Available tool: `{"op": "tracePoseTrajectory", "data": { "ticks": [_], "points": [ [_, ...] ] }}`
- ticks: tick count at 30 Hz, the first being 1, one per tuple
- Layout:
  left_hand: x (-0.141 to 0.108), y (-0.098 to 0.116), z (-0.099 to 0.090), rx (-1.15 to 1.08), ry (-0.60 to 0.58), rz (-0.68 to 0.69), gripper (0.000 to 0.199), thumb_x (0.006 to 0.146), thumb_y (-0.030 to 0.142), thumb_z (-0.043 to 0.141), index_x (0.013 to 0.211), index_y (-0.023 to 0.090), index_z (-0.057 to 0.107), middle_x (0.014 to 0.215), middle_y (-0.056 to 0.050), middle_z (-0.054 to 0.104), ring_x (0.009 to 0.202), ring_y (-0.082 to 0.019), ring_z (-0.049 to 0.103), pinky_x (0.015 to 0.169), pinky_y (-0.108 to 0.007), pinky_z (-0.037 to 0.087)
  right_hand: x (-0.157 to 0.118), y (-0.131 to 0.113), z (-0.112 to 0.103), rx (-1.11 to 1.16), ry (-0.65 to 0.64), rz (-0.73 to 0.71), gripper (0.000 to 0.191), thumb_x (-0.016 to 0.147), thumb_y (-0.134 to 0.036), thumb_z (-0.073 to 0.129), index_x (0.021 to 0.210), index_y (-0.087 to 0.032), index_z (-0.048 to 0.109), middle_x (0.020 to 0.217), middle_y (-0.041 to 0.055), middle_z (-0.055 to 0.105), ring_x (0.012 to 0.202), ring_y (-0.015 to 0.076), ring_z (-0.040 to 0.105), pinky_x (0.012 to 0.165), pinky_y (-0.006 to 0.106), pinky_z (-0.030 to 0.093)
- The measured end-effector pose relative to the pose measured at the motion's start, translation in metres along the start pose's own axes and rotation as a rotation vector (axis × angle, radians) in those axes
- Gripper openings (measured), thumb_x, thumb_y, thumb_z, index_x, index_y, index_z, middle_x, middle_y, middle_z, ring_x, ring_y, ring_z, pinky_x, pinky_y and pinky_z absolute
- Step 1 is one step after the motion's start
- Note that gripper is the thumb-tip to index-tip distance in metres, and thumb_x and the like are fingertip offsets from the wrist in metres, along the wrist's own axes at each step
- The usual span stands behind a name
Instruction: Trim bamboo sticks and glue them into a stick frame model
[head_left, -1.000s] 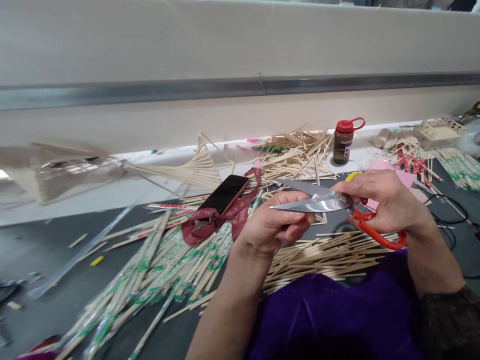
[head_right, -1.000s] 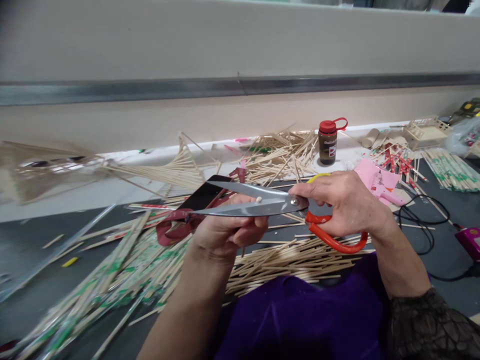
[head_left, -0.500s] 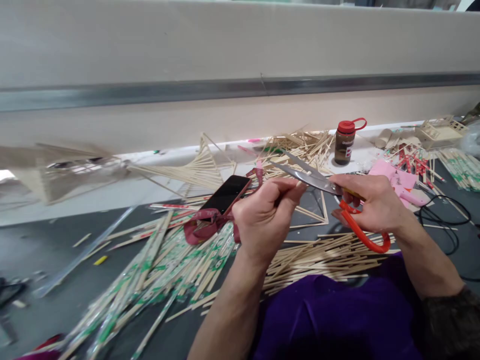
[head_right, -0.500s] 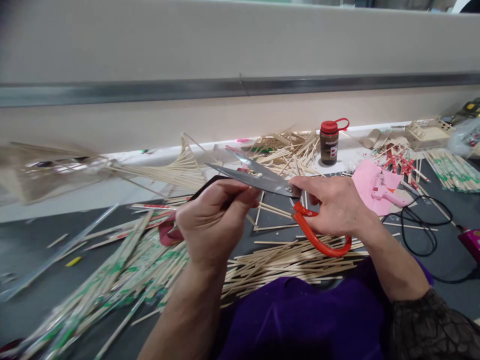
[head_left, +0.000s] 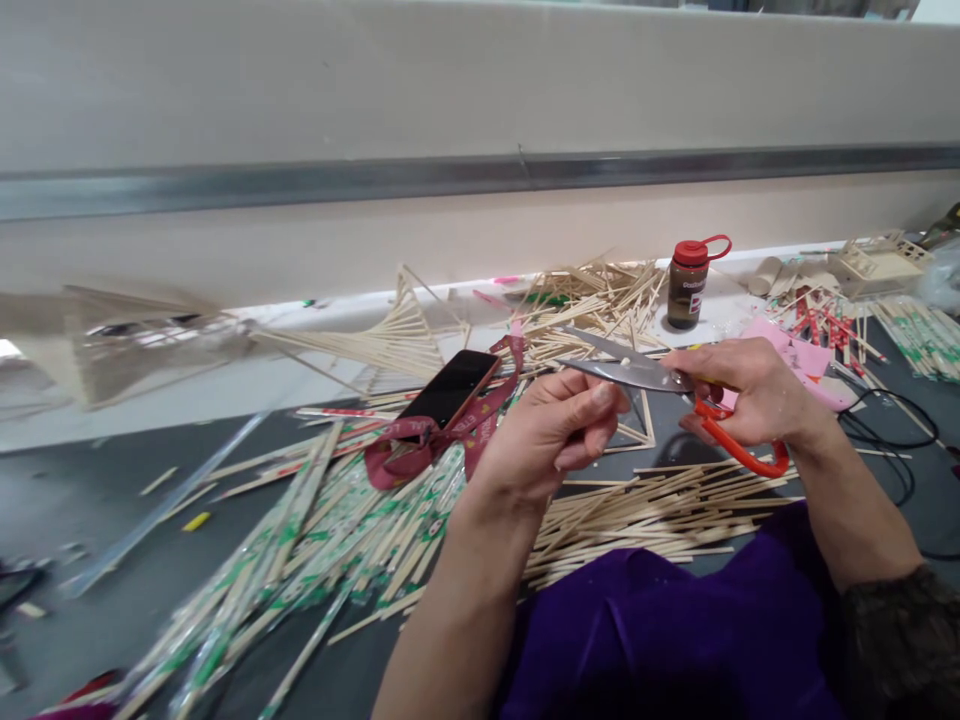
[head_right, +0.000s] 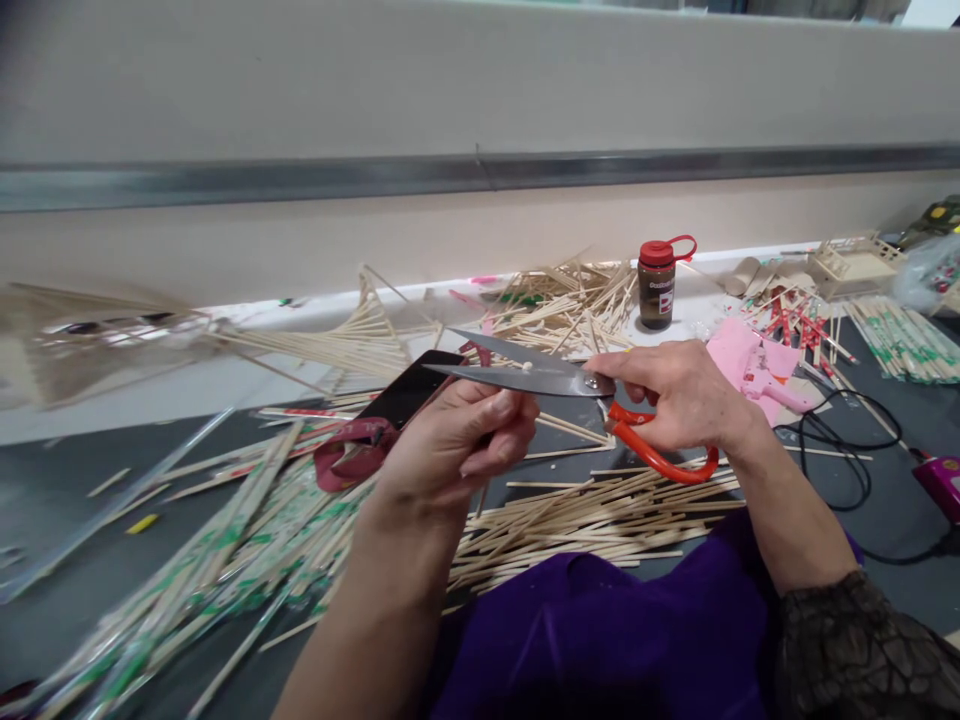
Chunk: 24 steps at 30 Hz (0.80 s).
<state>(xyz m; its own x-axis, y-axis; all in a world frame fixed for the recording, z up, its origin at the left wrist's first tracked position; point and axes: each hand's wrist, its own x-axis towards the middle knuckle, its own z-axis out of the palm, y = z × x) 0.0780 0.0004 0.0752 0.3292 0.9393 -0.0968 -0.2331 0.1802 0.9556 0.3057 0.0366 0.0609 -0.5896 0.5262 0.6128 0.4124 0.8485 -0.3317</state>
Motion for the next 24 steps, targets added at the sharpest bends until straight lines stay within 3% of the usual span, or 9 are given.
{"op": "tracePoseTrajectory", "data": {
  "ticks": [2, 8, 13, 19, 24],
  "points": [
    [0.004, -0.002, -0.001, -0.026, -0.012, -0.004, 0.046, 0.057, 0.054, 0.087, 0.062, 0.016, 0.06, 0.039, 0.005, 0.049, 0.027, -0.001, 0.02, 0.031, -0.018, 0.007, 0.001, 0.001, 0.0, -0.007, -0.044, 0.062, 0.046, 0.079, -0.043, 0.07, 0.118, -0.02, 0.07, 0.075, -0.0004, 0.07, 0.062, 0.0122, 0.059, 0.06, 0.026, 0.043],
    [0.005, -0.002, 0.002, 0.05, 0.153, 0.118, 0.039, 0.066, 0.049, 0.082, 0.071, 0.014, 0.066, 0.045, 0.002, 0.057, 0.029, -0.001, 0.028, 0.032, -0.017, 0.011, 0.006, 0.003, 0.001, 0.119, -0.164, 0.208, 0.063, 0.072, -0.059, 0.074, 0.12, -0.021, 0.06, 0.099, 0.0056, 0.07, 0.079, 0.0187, 0.063, 0.07, 0.032, 0.047],
    [0.003, -0.001, 0.002, 0.076, 0.139, 0.123, 0.034, 0.071, 0.046, 0.078, 0.073, 0.015, 0.066, 0.047, 0.002, 0.058, 0.03, -0.002, 0.027, 0.033, -0.019, 0.012, 0.004, 0.005, -0.001, 0.342, -0.125, 0.342, 0.057, 0.077, -0.057, 0.07, 0.12, -0.023, 0.053, 0.084, -0.0003, 0.062, 0.074, 0.0163, 0.057, 0.065, 0.029, 0.044],
    [0.001, -0.001, 0.0, 0.097, 0.127, 0.134, 0.028, 0.074, 0.043, 0.075, 0.073, 0.016, 0.068, 0.048, 0.002, 0.058, 0.031, -0.002, 0.028, 0.032, -0.019, 0.013, 0.003, 0.004, -0.008, 0.145, -0.056, 0.422, 0.058, 0.075, -0.05, 0.073, 0.122, -0.022, 0.056, 0.083, -0.0012, 0.063, 0.071, 0.0142, 0.057, 0.067, 0.029, 0.043],
    [-0.005, 0.003, 0.004, 0.083, 0.189, 0.217, 0.022, 0.075, 0.04, 0.077, 0.072, 0.019, 0.072, 0.048, 0.002, 0.057, 0.032, -0.003, 0.032, 0.033, -0.019, 0.013, -0.007, 0.011, -0.039, -0.013, 0.068, 0.483, 0.069, 0.074, -0.057, 0.071, 0.13, -0.02, 0.054, 0.092, 0.002, 0.065, 0.075, 0.0148, 0.06, 0.071, 0.031, 0.048]
  ]
}}
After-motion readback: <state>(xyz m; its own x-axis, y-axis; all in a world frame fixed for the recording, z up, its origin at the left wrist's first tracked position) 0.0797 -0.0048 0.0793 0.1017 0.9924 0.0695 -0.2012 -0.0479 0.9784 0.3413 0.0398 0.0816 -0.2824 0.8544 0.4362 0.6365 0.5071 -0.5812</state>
